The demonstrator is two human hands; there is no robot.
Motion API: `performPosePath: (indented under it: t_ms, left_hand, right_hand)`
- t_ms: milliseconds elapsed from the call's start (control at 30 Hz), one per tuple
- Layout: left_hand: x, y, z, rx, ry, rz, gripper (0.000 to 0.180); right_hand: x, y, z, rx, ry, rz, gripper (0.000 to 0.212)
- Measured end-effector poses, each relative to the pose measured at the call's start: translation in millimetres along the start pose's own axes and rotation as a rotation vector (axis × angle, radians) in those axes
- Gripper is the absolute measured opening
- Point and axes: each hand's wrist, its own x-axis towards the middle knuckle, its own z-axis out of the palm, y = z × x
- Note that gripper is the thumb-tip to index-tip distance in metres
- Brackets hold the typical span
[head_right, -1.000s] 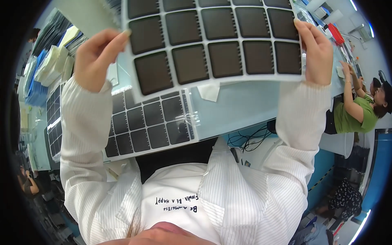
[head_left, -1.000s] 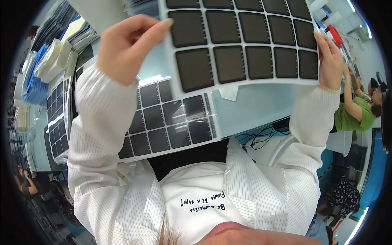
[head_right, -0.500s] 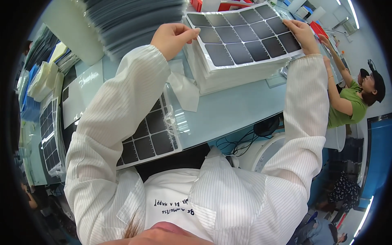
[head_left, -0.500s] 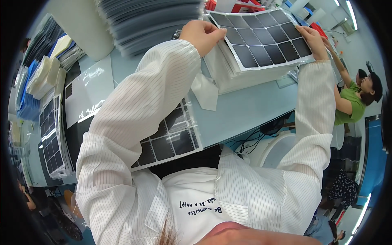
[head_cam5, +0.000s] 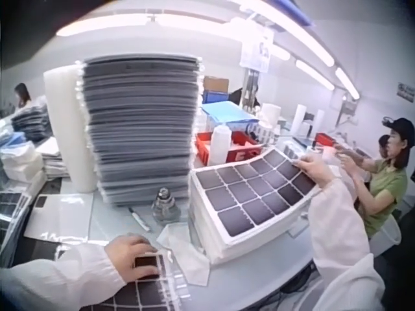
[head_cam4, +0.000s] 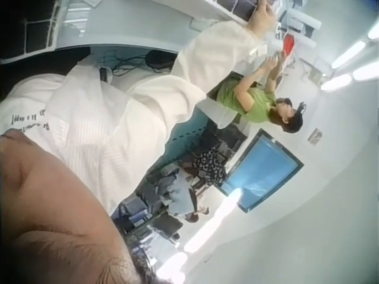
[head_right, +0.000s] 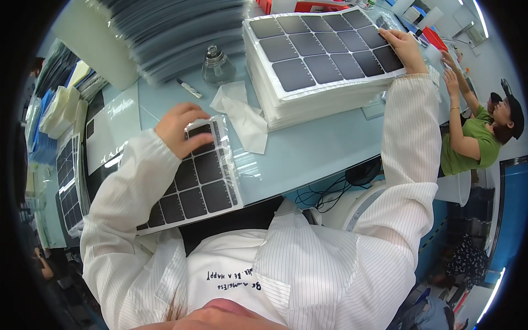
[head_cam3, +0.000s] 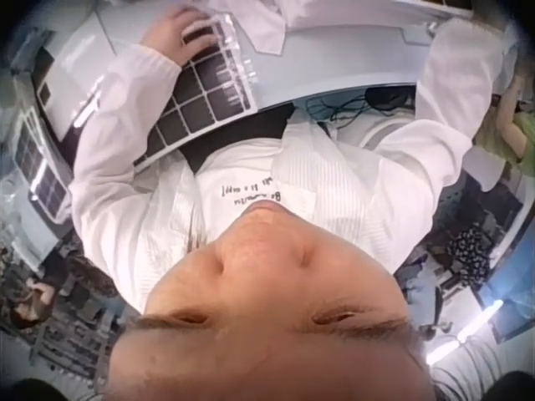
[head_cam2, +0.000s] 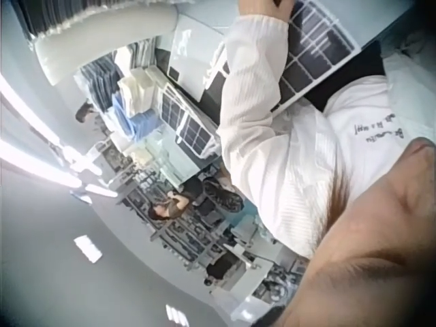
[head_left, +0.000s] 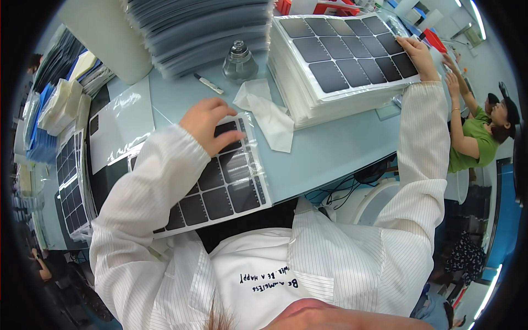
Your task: The recorder is assembling small solar panel components by peeling films, placing them on substrates, and cleaning them.
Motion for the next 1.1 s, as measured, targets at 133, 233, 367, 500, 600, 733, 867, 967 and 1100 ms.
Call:
performPosePath:
  t_ms: [133,233,367,500,600,733,867,967,1100]
  left_hand:
    - [-17,-2,4,0.001,-0.052,-0.052,0.056]
    - [-20,-2,6,-0.027,-0.041,-0.145,0.062]
    - [-19,-10,10,-0.051,-0.068,-0.163,0.064]
    - [-21,-9,10,-0.059,-0.065,-0.182,0.064]
    - [-22,-9,11,-0.067,-0.035,-0.188,0.063]
    - [-21,-15,15,-0.092,0.087,-0.056,0.042]
    - [-23,-24,25,-0.219,0.231,-0.041,0.015]
    - [-20,-23,21,-0.189,0.27,0.058,0.011]
    - [-26,-19,18,-0.212,0.358,0.002,0.012]
  right_hand:
    - [2,2,-7,0.13,-0.135,0.026,0.027]
    - [0,-1,2,0.147,-0.062,-0.018,0.028]
    - [0,-6,3,0.106,-0.063,0.005,0.028]
    - [3,0,-4,0.008,-0.097,0.043,0.028]
    - [0,-11,-2,-0.185,-0.075,0.059,0.028]
    - [-23,-20,-11,-0.36,0.109,-0.067,0.03]
    - [-88,-80,16,-0.399,0.362,-0.408,0.022]
    - [-163,-133,68,-0.4,0.444,-0.607,0.011]
    - [-215,-162,161,-0.133,-0.101,-0.634,0.013]
